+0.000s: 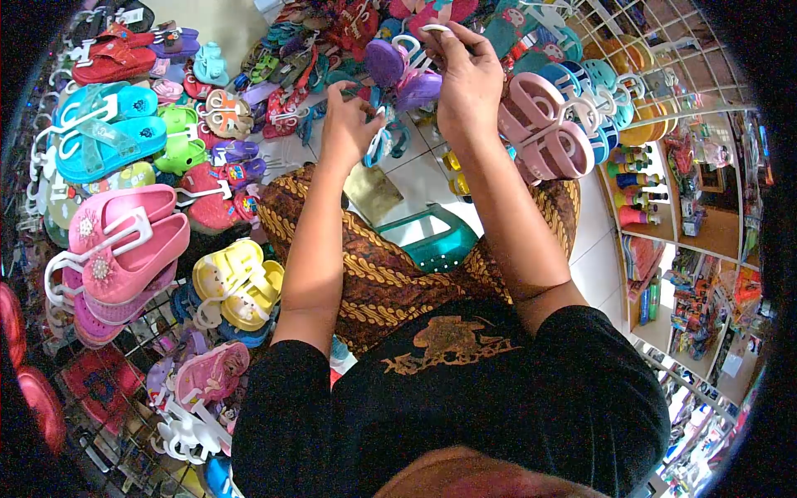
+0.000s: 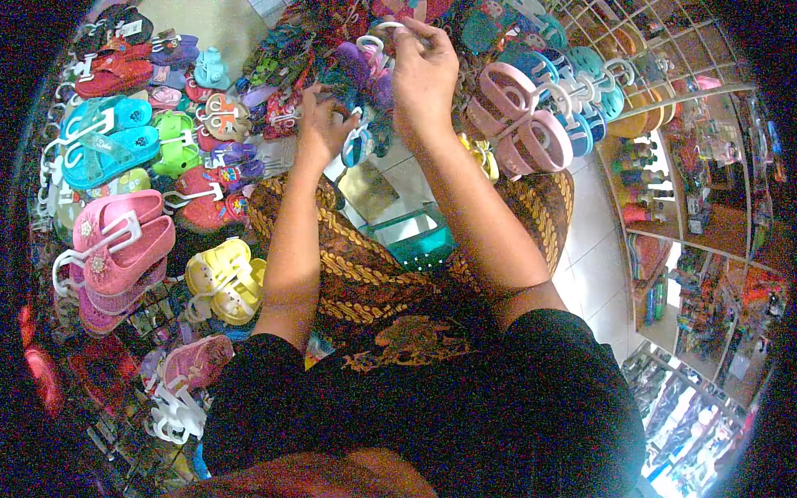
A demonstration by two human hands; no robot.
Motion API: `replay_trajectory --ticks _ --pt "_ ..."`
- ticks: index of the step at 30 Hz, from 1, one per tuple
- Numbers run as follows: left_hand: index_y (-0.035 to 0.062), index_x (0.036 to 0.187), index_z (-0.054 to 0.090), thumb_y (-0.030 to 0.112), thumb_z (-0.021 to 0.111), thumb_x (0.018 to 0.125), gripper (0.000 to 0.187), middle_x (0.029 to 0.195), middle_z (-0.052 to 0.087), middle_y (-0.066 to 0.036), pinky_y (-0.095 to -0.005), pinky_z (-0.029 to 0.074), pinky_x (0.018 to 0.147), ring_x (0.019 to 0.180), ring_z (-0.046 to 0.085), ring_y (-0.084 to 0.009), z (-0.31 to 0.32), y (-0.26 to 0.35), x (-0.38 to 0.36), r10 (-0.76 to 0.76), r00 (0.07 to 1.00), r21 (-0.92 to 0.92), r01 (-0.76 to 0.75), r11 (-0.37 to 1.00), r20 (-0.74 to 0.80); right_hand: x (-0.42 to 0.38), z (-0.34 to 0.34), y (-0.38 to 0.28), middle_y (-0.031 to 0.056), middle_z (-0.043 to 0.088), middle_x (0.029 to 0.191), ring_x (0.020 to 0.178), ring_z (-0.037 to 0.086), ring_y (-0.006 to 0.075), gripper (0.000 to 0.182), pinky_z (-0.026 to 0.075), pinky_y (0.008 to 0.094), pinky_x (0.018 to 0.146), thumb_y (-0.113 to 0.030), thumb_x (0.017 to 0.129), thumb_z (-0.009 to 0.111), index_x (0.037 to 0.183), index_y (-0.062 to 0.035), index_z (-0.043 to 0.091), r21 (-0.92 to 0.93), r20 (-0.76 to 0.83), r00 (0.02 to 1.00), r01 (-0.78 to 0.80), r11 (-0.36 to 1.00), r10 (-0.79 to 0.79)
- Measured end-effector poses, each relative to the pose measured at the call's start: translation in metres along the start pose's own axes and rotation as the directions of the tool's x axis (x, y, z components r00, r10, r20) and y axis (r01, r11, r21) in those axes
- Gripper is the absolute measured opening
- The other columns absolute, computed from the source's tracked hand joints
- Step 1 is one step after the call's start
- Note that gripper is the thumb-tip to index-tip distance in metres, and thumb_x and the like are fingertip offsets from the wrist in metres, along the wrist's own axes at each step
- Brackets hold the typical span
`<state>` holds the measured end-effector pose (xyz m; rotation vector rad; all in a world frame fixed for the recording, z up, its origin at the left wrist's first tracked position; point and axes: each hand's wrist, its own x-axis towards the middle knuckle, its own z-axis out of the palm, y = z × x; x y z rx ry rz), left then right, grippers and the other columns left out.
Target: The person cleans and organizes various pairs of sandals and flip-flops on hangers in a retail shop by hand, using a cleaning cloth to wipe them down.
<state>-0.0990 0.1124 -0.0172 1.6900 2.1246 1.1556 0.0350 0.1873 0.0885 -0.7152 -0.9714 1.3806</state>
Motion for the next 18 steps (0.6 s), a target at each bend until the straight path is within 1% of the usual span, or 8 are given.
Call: replay_trajectory --ticks 2,4,5,8,11,14,17,18 --pt "-0.0025 0.079 0.067 0.018 0.077 0.073 0.023 0.121 0.045 -0.017 -0.0381 0.049 0.077 0.085 0.061 -0.0282 0.005 -0.006 0.0 0.004 1.0 -0.034 -0.004 0.999 -0.024 0.0 -0.001 0.003 0.0187 0.065 0.105 0.098 0.065 0.0229 0.025 0.051 0.03 0.089 -0.007 0.093 0.057 0.113 0.0073 0.049 -0.045 0.021 1.0 0.009 0.999 -0.008" --pt "-0.0027 0.08 0.067 0.019 0.076 0.075 0.024 0.12 0.047 -0.017 -0.0376 0.049 0.077 0.086 0.061 -0.027 0.004 -0.006 -0.001 -0.018 1.0 -0.171 0.018 0.985 0.002 0.001 -0.003 0.008 0.0187 0.065 0.106 0.099 0.065 0.0223 0.026 0.051 0.0295 0.089 -0.008 0.094 0.056 0.114 0.0076 0.049 -0.098 0.034 0.999 0.006 0.995 -0.002" --pt "-0.0028 0.081 0.067 0.02 0.076 0.076 0.025 0.12 0.048 -0.016 -0.0374 0.049 0.076 0.087 0.061 -0.0264 0.004 -0.007 -0.001 -0.027 1.0 -0.237 0.03 0.971 0.016 0.002 -0.005 0.012 0.0189 0.065 0.107 0.1 0.064 0.0216 0.027 0.05 0.0291 0.09 -0.009 0.095 0.055 0.116 0.008 0.048 -0.142 0.037 0.999 0.033 0.989 -0.028" --pt "-0.0032 0.082 0.067 0.02 0.076 0.077 0.025 0.12 0.052 -0.015 -0.0359 0.049 0.08 0.094 0.06 -0.026 0.004 -0.016 -0.001 -0.01 0.999 -0.226 0.021 0.974 0.05 0.003 -0.008 0.018 0.0155 0.068 0.098 0.087 0.065 0.0172 0.024 0.051 0.0265 0.075 -0.009 0.094 0.054 0.113 0.0053 0.052 -0.133 -0.009 0.999 0.037 0.99 -0.038" --pt "-0.0036 0.082 0.066 0.02 0.076 0.077 0.026 0.12 0.055 -0.015 -0.0339 0.047 0.085 0.103 0.058 -0.0272 0.006 -0.019 0.0 -0.025 0.999 -0.223 0.034 0.974 0.045 0.008 -0.015 0.025 0.0154 0.068 0.098 0.087 0.065 0.0169 0.022 0.051 0.0262 0.075 -0.007 0.094 0.053 0.112 0.0052 0.052 -0.103 -0.024 0.999 0.037 0.994 -0.039" --pt "-0.0037 0.082 0.066 0.02 0.075 0.077 0.026 0.122 0.055 -0.015 -0.0341 0.045 0.089 0.111 0.055 -0.0276 0.002 -0.017 0.001 -0.063 0.994 -0.318 0.09 0.944 0.093 0.009 -0.02 0.032 0.0147 0.068 0.098 0.087 0.065 0.0165 0.021 0.051 0.0253 0.074 -0.007 0.094 0.052 0.111 0.0052 0.052 -0.119 -0.022 0.999 0.042 0.992 -0.045" --pt "-0.0037 0.082 0.066 0.021 0.075 0.078 0.026 0.123 0.056 -0.017 -0.0351 0.044 0.091 0.112 0.055 -0.0281 -0.001 -0.018 0.001 -0.041 0.995 -0.38 0.072 0.922 0.091 0.007 -0.021 0.033 0.0178 0.065 0.107 0.1 0.064 0.0206 0.024 0.05 0.0291 0.088 -0.008 0.096 0.051 0.116 0.0065 0.048 -0.212 0.043 0.998 -0.026 0.977 0.036" --pt "-0.0038 0.082 0.066 0.02 0.074 0.079 0.026 0.123 0.056 -0.017 -0.0354 0.044 0.092 0.112 0.056 -0.028 0.001 -0.021 0.002 -0.025 0.996 -0.373 0.054 0.926 0.082 0.006 -0.023 0.04 0.0165 0.066 0.104 0.093 0.064 0.0179 0.023 0.05 0.0272 0.08 -0.008 0.095 0.051 0.113 0.0058 0.049 -0.216 0.06 0.998 -0.002 0.976 0.015"
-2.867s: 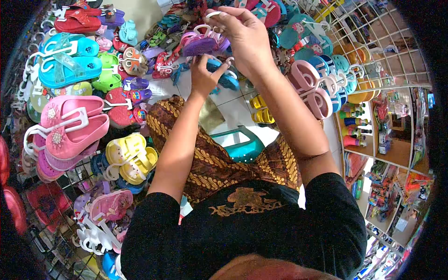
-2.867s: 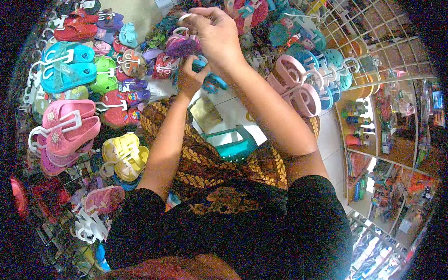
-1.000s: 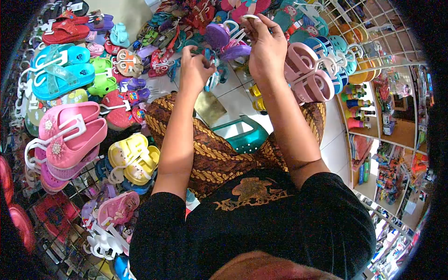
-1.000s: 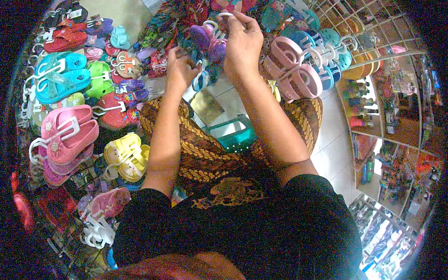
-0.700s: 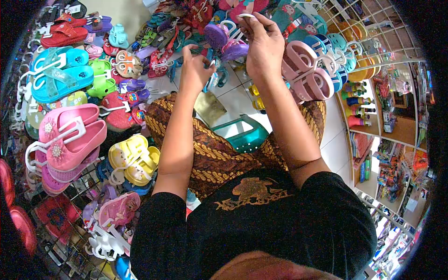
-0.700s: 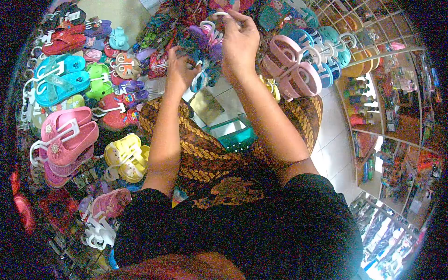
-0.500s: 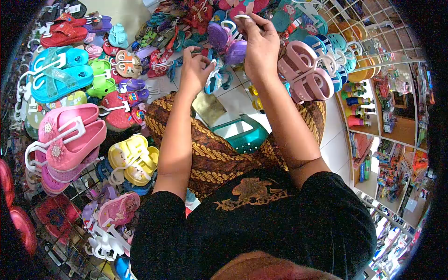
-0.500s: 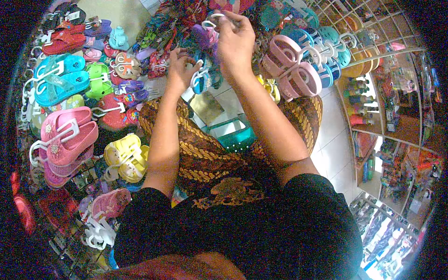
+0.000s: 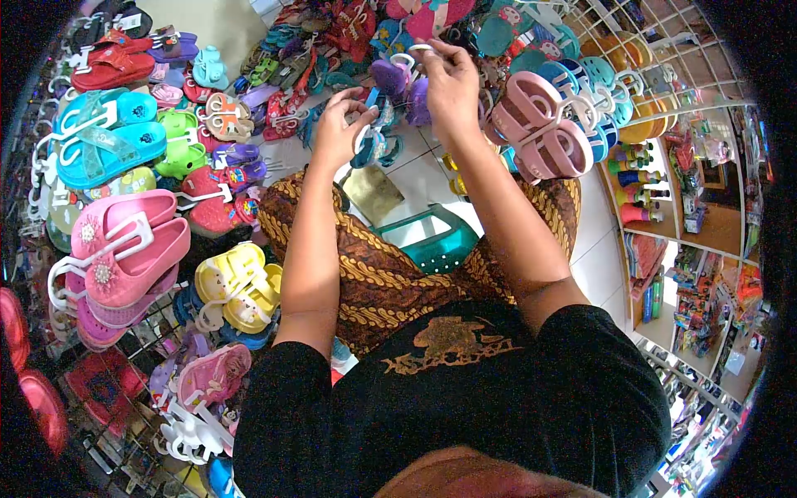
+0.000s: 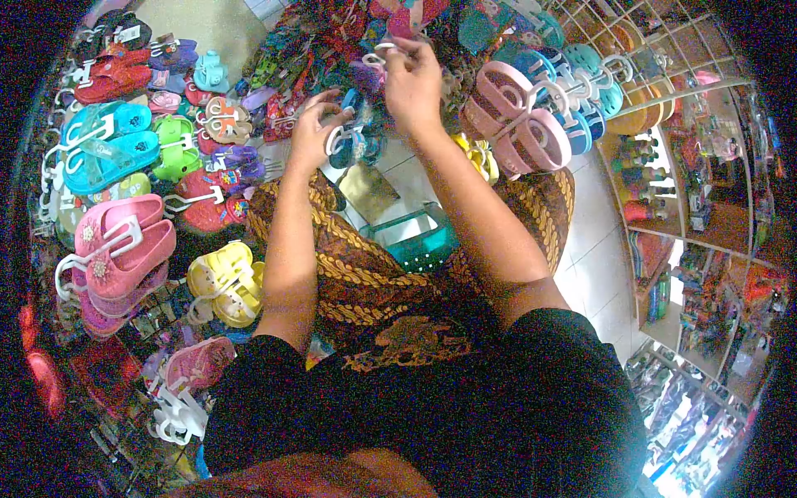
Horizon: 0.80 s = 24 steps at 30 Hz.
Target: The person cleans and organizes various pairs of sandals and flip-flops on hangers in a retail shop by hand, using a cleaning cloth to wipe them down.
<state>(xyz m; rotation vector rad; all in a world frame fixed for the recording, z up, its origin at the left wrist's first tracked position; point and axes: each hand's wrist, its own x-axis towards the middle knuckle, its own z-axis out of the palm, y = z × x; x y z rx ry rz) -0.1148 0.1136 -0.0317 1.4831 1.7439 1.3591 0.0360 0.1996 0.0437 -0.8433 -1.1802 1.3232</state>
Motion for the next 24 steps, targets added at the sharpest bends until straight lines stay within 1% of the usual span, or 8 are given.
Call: replay_trajectory --ticks 2,3,8,10,12,15,18,24 --pt "-0.0039 0.082 0.066 0.02 0.073 0.08 0.025 0.123 0.057 -0.018 -0.0358 0.043 0.093 0.113 0.056 -0.0279 0.003 -0.01 0.002 0.037 0.999 0.017 -0.037 0.999 -0.004 -0.001 0.0 0.016 0.014 0.068 0.098 0.081 0.064 0.0126 0.02 0.05 0.0236 0.065 -0.008 0.094 0.053 0.109 0.0044 0.053 -0.01 0.024 0.999 0.049 0.999 -0.049" --pt "-0.0039 0.082 0.066 0.02 0.073 0.08 0.024 0.123 0.057 -0.018 -0.0359 0.043 0.093 0.113 0.056 -0.0279 0.003 -0.012 0.002 0.034 0.999 -0.003 -0.034 0.999 -0.007 -0.004 0.0 0.012 0.0175 0.065 0.107 0.1 0.063 0.02 0.023 0.05 0.0288 0.086 -0.007 0.096 0.05 0.115 0.0057 0.048 -0.078 0.048 0.997 -0.056 0.995 0.06" --pt "-0.0043 0.082 0.065 0.018 0.071 0.082 0.023 0.124 0.056 -0.017 -0.0349 0.043 0.093 0.112 0.056 -0.0254 0.002 -0.028 0.003 0.002 1.0 -0.103 -0.004 0.995 -0.015 -0.001 -0.006 0.014 0.0168 0.067 0.102 0.094 0.065 0.0189 0.023 0.05 0.0277 0.08 -0.009 0.095 0.052 0.113 0.0057 0.05 -0.224 -0.083 0.996 0.0 0.975 -0.019" --pt "-0.0048 0.083 0.065 0.018 0.071 0.083 0.023 0.126 0.055 -0.017 -0.0338 0.043 0.093 0.112 0.055 -0.0233 0.002 -0.032 0.003 -0.067 0.997 -0.263 0.057 0.963 -0.029 0.001 -0.012 0.021 0.0174 0.068 0.094 0.085 0.066 0.0211 0.022 0.051 0.0306 0.073 -0.011 0.093 0.056 0.108 0.0047 0.053 -0.354 -0.127 0.986 0.056 0.933 -0.107" --pt "-0.0052 0.083 0.064 0.017 0.07 0.084 0.023 0.126 0.054 -0.016 -0.0327 0.044 0.092 0.111 0.055 -0.0214 0.001 -0.03 0.003 -0.113 0.993 -0.311 0.096 0.946 -0.038 0.0 -0.012 0.019 0.0192 0.069 0.083 0.069 0.067 0.0262 0.021 0.051 0.0366 0.064 -0.015 0.088 0.061 0.1 0.0027 0.057 -0.51 -0.147 0.966 0.112 0.853 -0.215" --pt "-0.0053 0.084 0.064 0.014 0.068 0.086 0.02 0.126 0.054 -0.016 -0.0318 0.044 0.09 0.108 0.056 -0.0205 -0.001 -0.02 0.002 -0.167 0.984 -0.307 0.14 0.941 -0.065 -0.016 -0.006 -0.002 0.0229 0.067 0.081 0.076 0.067 0.0364 0.024 0.052 0.0427 0.07 -0.02 0.085 0.063 0.096 0.0009 0.059 -0.661 -0.061 0.982 0.093 0.744 -0.177" --pt "-0.0058 0.083 0.063 0.013 0.066 0.087 0.02 0.125 0.054 -0.016 -0.0321 0.044 0.089 0.106 0.057 -0.0212 -0.005 -0.02 0.003 -0.11 0.992 -0.153 0.1 0.983 -0.059 -0.024 -0.009 -0.013 0.0231 0.067 0.081 0.081 0.066 0.0394 0.026 0.052 0.047 0.073 -0.024 0.084 0.062 0.096 -0.0007 0.061 -0.829 0.197 0.979 0.196 0.524 -0.055" --pt "-0.0062 0.087 0.061 0.018 0.067 0.087 0.025 0.125 0.055 -0.013 -0.0291 0.045 0.084 0.1 0.057 -0.0167 -0.008 -0.025 0.002 -0.116 0.99 -0.293 0.087 0.952 -0.083 -0.015 -0.019 0.006 0.0226 0.067 0.082 0.08 0.065 0.0415 0.03 0.051 0.0485 0.075 -0.028 0.083 0.064 0.089 0.0005 0.064 -0.931 0.192 0.981 0.181 0.317 0.003"
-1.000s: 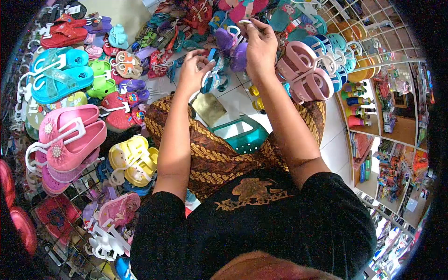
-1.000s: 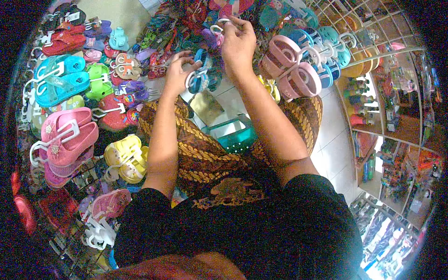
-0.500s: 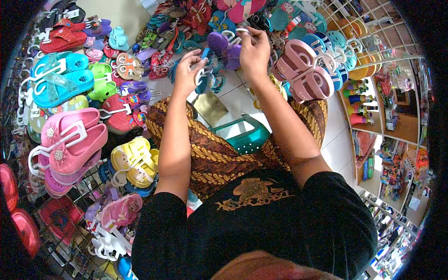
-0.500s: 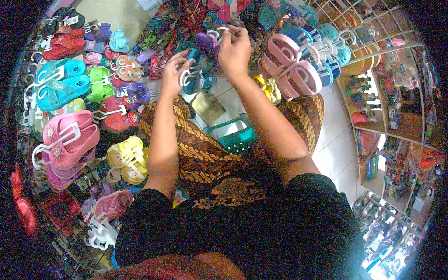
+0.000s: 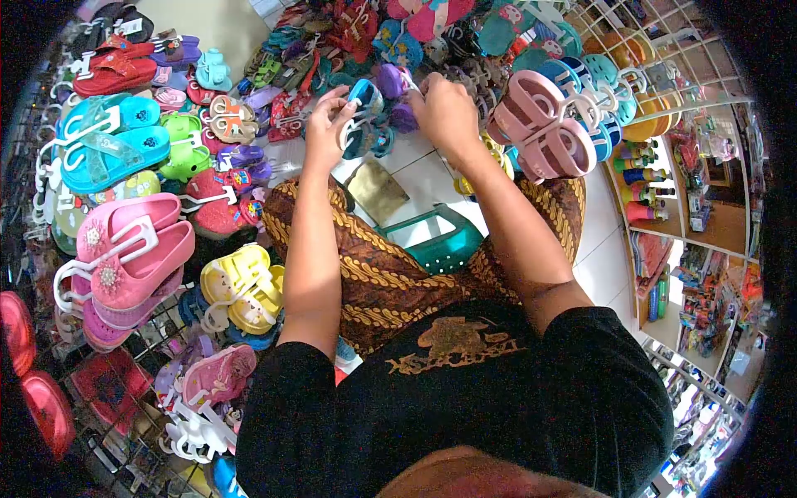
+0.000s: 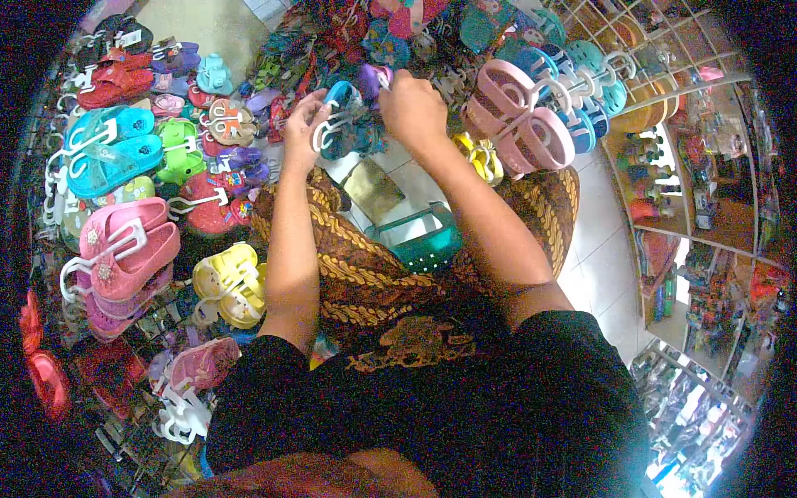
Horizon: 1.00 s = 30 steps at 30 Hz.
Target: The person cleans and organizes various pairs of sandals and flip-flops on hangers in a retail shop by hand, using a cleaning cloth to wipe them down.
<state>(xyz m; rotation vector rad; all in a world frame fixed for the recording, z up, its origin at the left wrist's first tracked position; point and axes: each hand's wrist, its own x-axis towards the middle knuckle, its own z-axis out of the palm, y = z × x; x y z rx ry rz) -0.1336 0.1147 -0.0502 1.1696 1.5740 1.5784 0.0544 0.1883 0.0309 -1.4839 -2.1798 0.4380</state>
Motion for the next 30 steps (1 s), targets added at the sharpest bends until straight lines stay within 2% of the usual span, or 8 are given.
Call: replay_trajectory --ticks 7,10,15,18,19,22,27,30 --pt "-0.0071 0.094 0.062 0.02 0.068 0.087 0.029 0.115 0.059 -0.011 -0.0237 0.047 0.072 0.085 0.058 -0.0114 -0.012 -0.019 0.002 -0.097 0.995 -0.111 0.093 0.99 -0.035 0.013 0.012 0.017 0.0179 0.066 0.074 0.071 0.066 0.0329 0.03 0.051 0.0412 0.068 -0.028 0.083 0.066 0.086 0.0015 0.065 0.176 -0.099 0.993 -0.038 0.984 0.057" --pt "-0.0085 0.097 0.062 0.021 0.069 0.086 0.033 0.106 0.063 -0.01 -0.0223 0.047 0.069 0.082 0.058 -0.0107 -0.014 -0.022 0.002 -0.229 0.973 -0.154 0.226 0.962 -0.005 0.016 0.006 0.015 0.023 0.067 0.086 0.083 0.065 0.0397 0.032 0.05 0.0461 0.079 -0.031 0.083 0.066 0.09 0.0007 0.066 0.337 -0.019 0.994 -0.092 0.937 0.104" --pt "-0.0059 0.078 0.066 0.021 0.07 0.082 0.028 0.099 0.066 -0.019 -0.0396 0.046 0.079 0.088 0.062 -0.0317 -0.004 -0.054 0.004 0.07 0.989 0.394 -0.013 0.919 -0.131 0.019 -0.011 0.005 0.0211 0.067 0.082 0.079 0.066 0.0356 0.033 0.05 0.0423 0.075 -0.032 0.081 0.068 0.088 0.0006 0.066 0.391 0.037 0.987 -0.158 0.907 0.156" --pt "-0.005 0.075 0.064 0.022 0.069 0.083 0.028 0.096 0.065 -0.02 -0.0416 0.045 0.083 0.092 0.06 -0.0372 -0.007 -0.086 0.009 -0.067 0.992 0.488 0.112 0.866 -0.109 0.025 0.003 0.02 0.0198 0.066 0.08 0.075 0.065 0.0334 0.033 0.05 0.0404 0.072 -0.031 0.081 0.068 0.086 0.0012 0.065 0.371 0.001 0.999 -0.044 0.928 0.046" --pt "-0.0039 0.072 0.063 0.022 0.068 0.083 0.029 0.089 0.063 -0.02 -0.0424 0.046 0.082 0.09 0.059 -0.0379 -0.006 -0.094 0.007 0.05 0.99 0.54 0.031 0.841 -0.135 0.027 0.005 0.021 0.0194 0.066 0.079 0.074 0.064 0.0326 0.033 0.05 0.0397 0.071 -0.031 0.081 0.068 0.086 0.0014 0.064 0.351 -0.029 0.999 0.033 0.936 -0.024" --pt "-0.0025 0.073 0.064 0.026 0.069 0.082 0.03 0.091 0.062 -0.021 -0.0426 0.045 0.083 0.093 0.059 -0.0364 -0.005 -0.126 0.005 0.088 0.98 0.621 0.043 0.783 -0.178 0.017 0.002 0.02 0.0195 0.065 0.079 0.073 0.064 0.0314 0.033 0.05 0.0393 0.07 -0.03 0.081 0.068 0.085 0.0013 0.062 0.488 0.056 0.993 -0.118 0.865 0.104" --pt "0.0 0.069 0.061 0.028 0.07 0.079 0.031 0.073 0.063 -0.024 -0.0472 0.046 0.067 0.071 0.061 -0.0397 0.007 -0.13 0.001 -0.292 0.951 0.625 0.288 0.726 -0.099 0.001 0.023 0.042 0.0101 0.064 0.075 0.07 0.061 0.0195 0.025 0.049 0.0348 0.066 -0.02 0.084 0.066 0.097 -0.001 0.058 0.71 0.014 0.994 -0.084 0.699 0.105" --pt "-0.0015 0.067 0.062 0.028 0.069 0.079 0.033 0.073 0.063 -0.026 -0.0482 0.046 0.066 0.068 0.061 -0.0404 0.013 -0.17 -0.011 -0.105 0.992 0.647 0.128 0.751 -0.074 -0.02 0.008 0.033 0.0052 0.063 0.089 0.082 0.058 0.0102 0.013 0.046 0.0264 0.07 -0.008 0.089 0.059 0.099 0.0002 0.06 0.784 0.263 0.961 -0.265 0.561 0.087"
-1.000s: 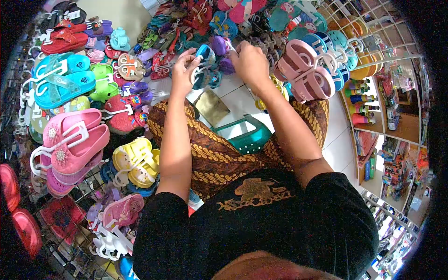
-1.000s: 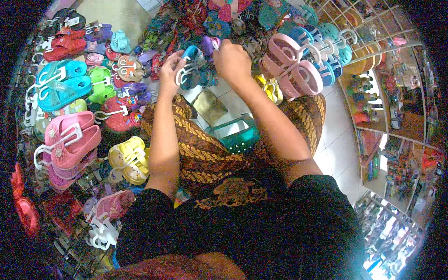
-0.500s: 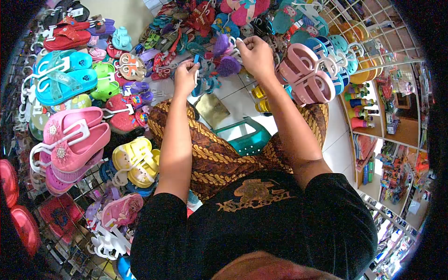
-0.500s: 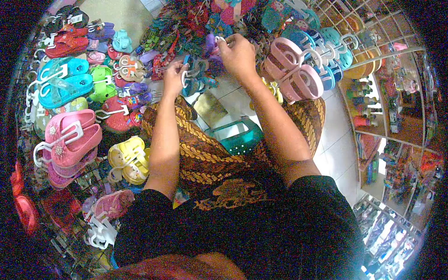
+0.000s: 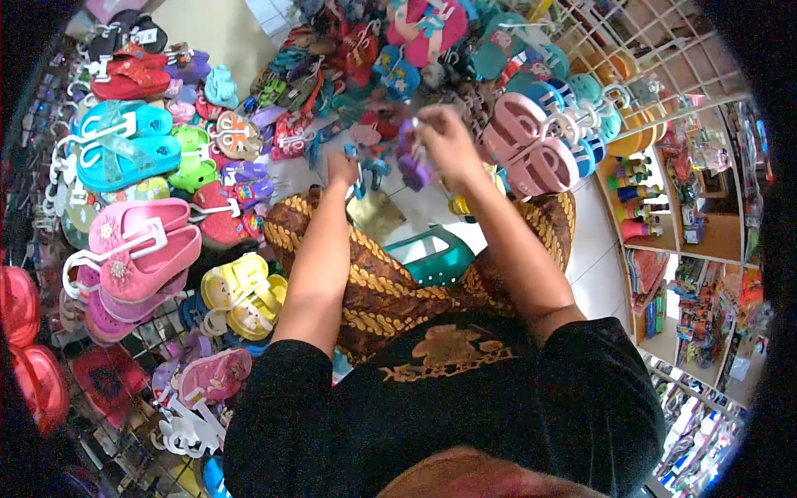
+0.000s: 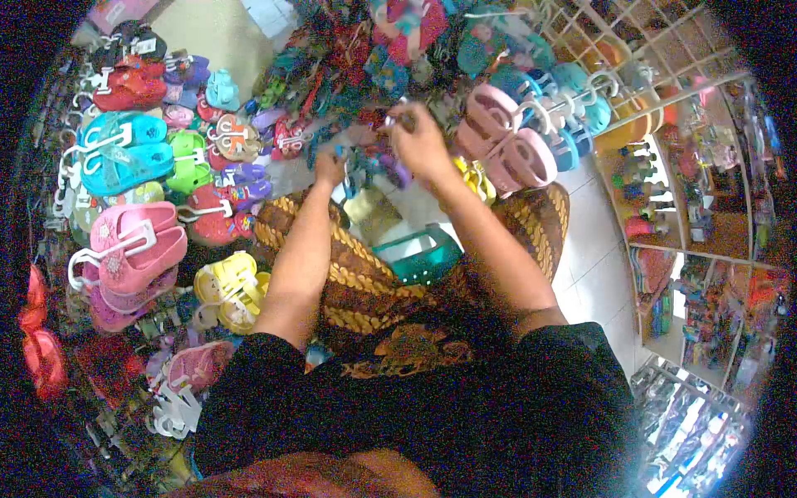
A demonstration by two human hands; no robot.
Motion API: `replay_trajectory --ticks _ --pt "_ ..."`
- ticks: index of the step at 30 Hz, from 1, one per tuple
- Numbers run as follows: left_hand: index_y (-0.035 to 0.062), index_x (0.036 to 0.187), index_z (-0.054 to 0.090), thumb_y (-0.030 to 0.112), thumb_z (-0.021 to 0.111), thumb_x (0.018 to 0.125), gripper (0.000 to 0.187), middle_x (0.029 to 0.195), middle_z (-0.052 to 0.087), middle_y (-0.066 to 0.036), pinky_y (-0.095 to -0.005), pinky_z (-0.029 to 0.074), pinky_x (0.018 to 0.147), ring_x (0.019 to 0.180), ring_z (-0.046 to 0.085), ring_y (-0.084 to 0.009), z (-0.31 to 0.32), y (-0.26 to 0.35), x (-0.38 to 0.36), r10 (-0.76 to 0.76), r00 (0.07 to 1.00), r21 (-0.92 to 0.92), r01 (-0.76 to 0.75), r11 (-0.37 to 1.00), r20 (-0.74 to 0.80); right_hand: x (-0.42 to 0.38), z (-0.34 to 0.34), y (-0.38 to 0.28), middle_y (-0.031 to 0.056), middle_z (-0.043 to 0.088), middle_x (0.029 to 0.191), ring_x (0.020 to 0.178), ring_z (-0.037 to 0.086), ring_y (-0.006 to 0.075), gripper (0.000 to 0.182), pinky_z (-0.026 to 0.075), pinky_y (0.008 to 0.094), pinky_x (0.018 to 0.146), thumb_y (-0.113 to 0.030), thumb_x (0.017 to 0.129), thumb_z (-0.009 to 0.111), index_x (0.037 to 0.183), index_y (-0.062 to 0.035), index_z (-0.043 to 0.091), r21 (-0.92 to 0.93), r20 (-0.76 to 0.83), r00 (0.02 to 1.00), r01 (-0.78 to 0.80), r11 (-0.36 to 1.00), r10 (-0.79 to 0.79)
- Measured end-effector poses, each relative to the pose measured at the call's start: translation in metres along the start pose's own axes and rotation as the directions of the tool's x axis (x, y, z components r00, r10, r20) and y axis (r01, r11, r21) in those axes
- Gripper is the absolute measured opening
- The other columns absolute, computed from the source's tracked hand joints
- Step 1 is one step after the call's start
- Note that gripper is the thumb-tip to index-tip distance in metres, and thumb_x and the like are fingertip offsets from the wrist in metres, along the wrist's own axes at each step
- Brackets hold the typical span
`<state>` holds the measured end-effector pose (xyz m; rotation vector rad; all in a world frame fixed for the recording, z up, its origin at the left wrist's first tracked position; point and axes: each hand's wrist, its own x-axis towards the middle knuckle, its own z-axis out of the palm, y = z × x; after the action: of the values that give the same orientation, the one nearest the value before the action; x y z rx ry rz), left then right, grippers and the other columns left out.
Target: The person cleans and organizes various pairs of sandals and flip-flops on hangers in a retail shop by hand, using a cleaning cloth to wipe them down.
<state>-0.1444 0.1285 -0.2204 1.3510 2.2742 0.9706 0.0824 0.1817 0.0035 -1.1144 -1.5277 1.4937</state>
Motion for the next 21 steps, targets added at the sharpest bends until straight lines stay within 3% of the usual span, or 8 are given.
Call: replay_trajectory --ticks 4,9,12,13,15,16,19,21 --pt "-0.0053 0.072 0.067 0.026 0.064 0.081 0.033 0.074 0.062 -0.028 -0.0485 0.048 0.068 0.073 0.063 -0.0425 0.022 -0.017 -0.011 -0.02 0.98 0.21 -0.022 0.977 0.196 -0.032 -0.009 -0.003 0.0042 0.065 0.099 0.09 0.057 0.0114 0.031 0.046 0.0261 0.082 -0.006 0.09 0.054 0.119 -0.0025 0.063 0.001 0.173 0.98 -0.102 0.995 0.1" --pt "-0.0036 0.081 0.07 0.034 0.065 0.082 0.038 0.074 0.065 -0.024 -0.042 0.051 0.067 0.07 0.065 -0.0377 0.045 -0.034 -0.015 -0.059 0.975 0.299 -0.007 0.954 0.212 -0.071 -0.014 -0.03 0.0068 0.058 0.113 0.102 0.056 0.0145 0.034 0.044 0.0275 0.091 -0.002 0.092 0.051 0.125 -0.0009 0.057 -0.082 0.222 0.953 0.228 0.97 -0.205" --pt "0.0004 0.097 0.07 0.044 0.061 0.086 0.046 0.086 0.071 -0.016 -0.0368 0.051 0.071 0.079 0.069 -0.0267 0.04 -0.034 0.006 -0.063 0.949 -0.131 0.108 0.986 0.307 -0.086 -0.021 -0.053 0.0078 0.055 0.116 0.108 0.054 0.0158 0.036 0.043 0.0287 0.093 -0.003 0.092 0.051 0.127 0.0003 0.054 -0.064 0.204 0.951 0.251 0.966 -0.234" --pt "0.0018 0.107 0.066 0.051 0.059 0.086 0.054 0.096 0.07 -0.013 -0.0357 0.049 0.079 0.091 0.066 -0.0233 0.018 -0.004 0.003 0.116 0.951 -0.337 -0.013 0.941 0.287 -0.089 -0.023 -0.058 0.008 0.054 0.117 0.108 0.054 0.0161 0.037 0.043 0.0291 0.094 -0.003 0.092 0.051 0.128 0.0008 0.053 -0.027 0.192 0.951 0.251 0.968 -0.241" --pt "0.0039 0.124 0.057 0.06 0.055 0.086 0.068 0.117 0.063 -0.011 -0.0354 0.041 0.096 0.114 0.057 -0.0208 -0.06 0.1 -0.009 0.118 0.91 -0.614 0.169 0.771 0.398 -0.095 -0.029 -0.071 0.0091 0.052 0.123 0.115 0.052 0.018 0.04 0.041 0.0307 0.099 -0.004 0.092 0.052 0.131 0.0029 0.049 0.042 0.203 0.957 0.202 0.978 -0.207" --pt "0.0047 0.132 0.051 0.063 0.054 0.085 0.075 0.129 0.057 -0.012 -0.0362 0.035 0.104 0.124 0.05 -0.0217 -0.09 0.141 -0.016 -0.021 0.821 -0.631 0.454 0.629 0.57 -0.098 -0.031 -0.074 0.0093 0.051 0.125 0.117 0.052 0.0186 0.041 0.041 0.0311 0.101 -0.004 0.092 0.052 0.131 0.0027 0.049 0.137 0.205 0.955 0.187 0.973 -0.212" --pt "0.007 0.143 0.037 0.07 0.054 0.08 0.09 0.139 0.047 -0.013 -0.0374 0.027 0.111 0.132 0.041 -0.026 -0.121 0.184 -0.046 0.544 0.74 -0.871 0.116 0.477 0.396 -0.11 -0.037 -0.092 0.0112 0.047 0.135 0.125 0.047 0.0213 0.042 0.036 0.0346 0.107 -0.003 0.09 0.054 0.131 0.0033 0.049 0.402 0.259 0.957 0.018 0.916 -0.132" --pt "0.008 0.145 0.03 0.044 0.077 0.071 0.095 0.142 0.043 -0.012 -0.0369 0.03 0.11 0.131 0.04 -0.0248 -0.137 0.209 -0.088 0.577 0.75 -0.845 -0.044 0.533 0.324 -0.11 -0.037 -0.093 0.0117 0.047 0.133 0.123 0.047 0.0212 0.05 0.033 0.0367 0.109 -0.006 0.087 0.057 0.133 0.0053 0.044 0.707 0.252 0.951 -0.054 0.706 -0.179"
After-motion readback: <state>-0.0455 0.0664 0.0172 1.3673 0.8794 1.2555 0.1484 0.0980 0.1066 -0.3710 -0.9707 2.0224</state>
